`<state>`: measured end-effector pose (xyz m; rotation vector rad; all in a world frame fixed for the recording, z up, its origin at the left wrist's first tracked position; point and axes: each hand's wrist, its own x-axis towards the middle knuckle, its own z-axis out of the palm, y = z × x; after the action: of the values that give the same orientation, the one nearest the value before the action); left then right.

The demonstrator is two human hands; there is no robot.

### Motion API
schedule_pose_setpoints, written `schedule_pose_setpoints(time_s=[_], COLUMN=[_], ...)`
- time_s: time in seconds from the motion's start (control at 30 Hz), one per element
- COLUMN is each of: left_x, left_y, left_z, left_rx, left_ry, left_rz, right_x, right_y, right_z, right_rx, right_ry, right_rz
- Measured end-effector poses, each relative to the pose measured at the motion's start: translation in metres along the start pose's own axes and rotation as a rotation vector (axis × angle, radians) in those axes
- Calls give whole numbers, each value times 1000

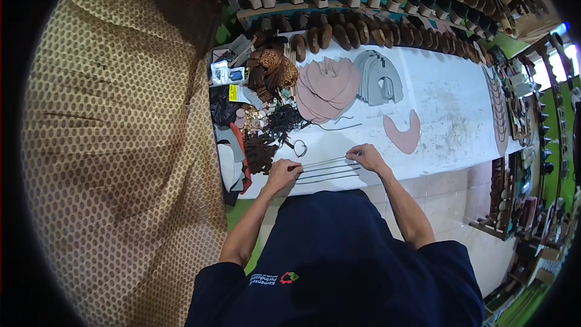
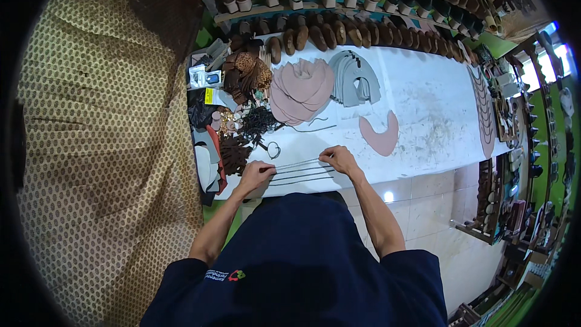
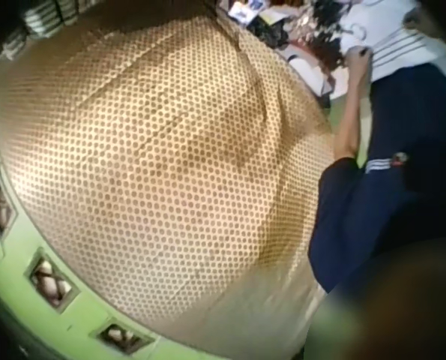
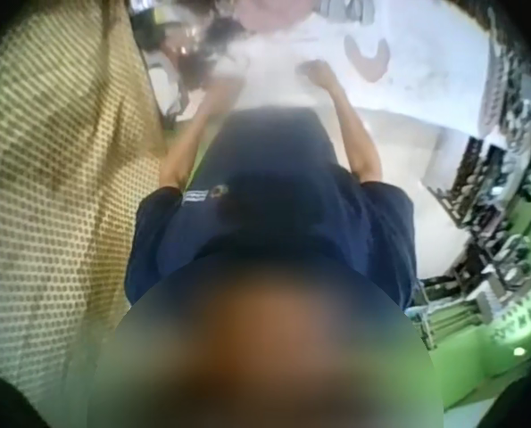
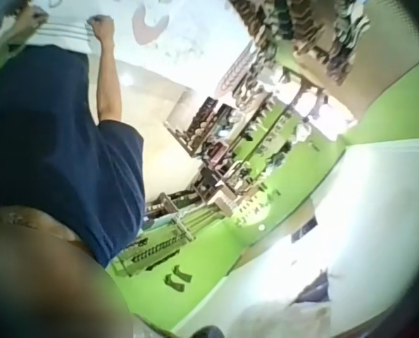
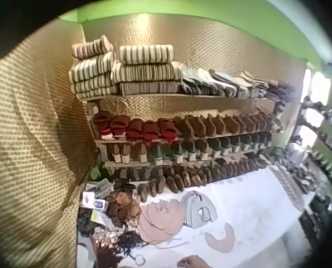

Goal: Attaching and braiding decorative fibrous material onto shoe upper leather components at a manufacturing workbench.

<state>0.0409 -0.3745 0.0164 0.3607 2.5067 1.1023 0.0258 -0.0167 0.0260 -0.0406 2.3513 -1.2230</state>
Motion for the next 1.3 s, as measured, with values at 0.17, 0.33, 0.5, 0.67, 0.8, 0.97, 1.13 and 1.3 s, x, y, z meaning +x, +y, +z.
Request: schedule_pose_setpoints(time_s=[0.17,0.33,0.5,0.67,0.8,0.97,1.13,1.3], left_x=[-6,-9,-14,-19,-22,-5,15,35], left_y=[0,0,-6,-5,3,5,6,12], left_z=[11,16,20,20,17,11,-2,-14], left_rx=[71,94,35,28,136,293,360,210], left_ry=[40,74,103,151,276,364,261,320], left_rz=[21,49,19,15,113,123,115,109], right_x=[-7,-9,-12,-20,-19,-11,-3,14], right_y=[3,8,3,7,12,5,-16,-55], right_z=[5,6,6,6,1,0,2,1], right_rx=[-118,-153,-152,-357,-281,-166,-126,-120], right_ry=[26,55,53,256,269,294,279,266], right_rz=[28,29,39,-114,-40,-72,-59,-169])
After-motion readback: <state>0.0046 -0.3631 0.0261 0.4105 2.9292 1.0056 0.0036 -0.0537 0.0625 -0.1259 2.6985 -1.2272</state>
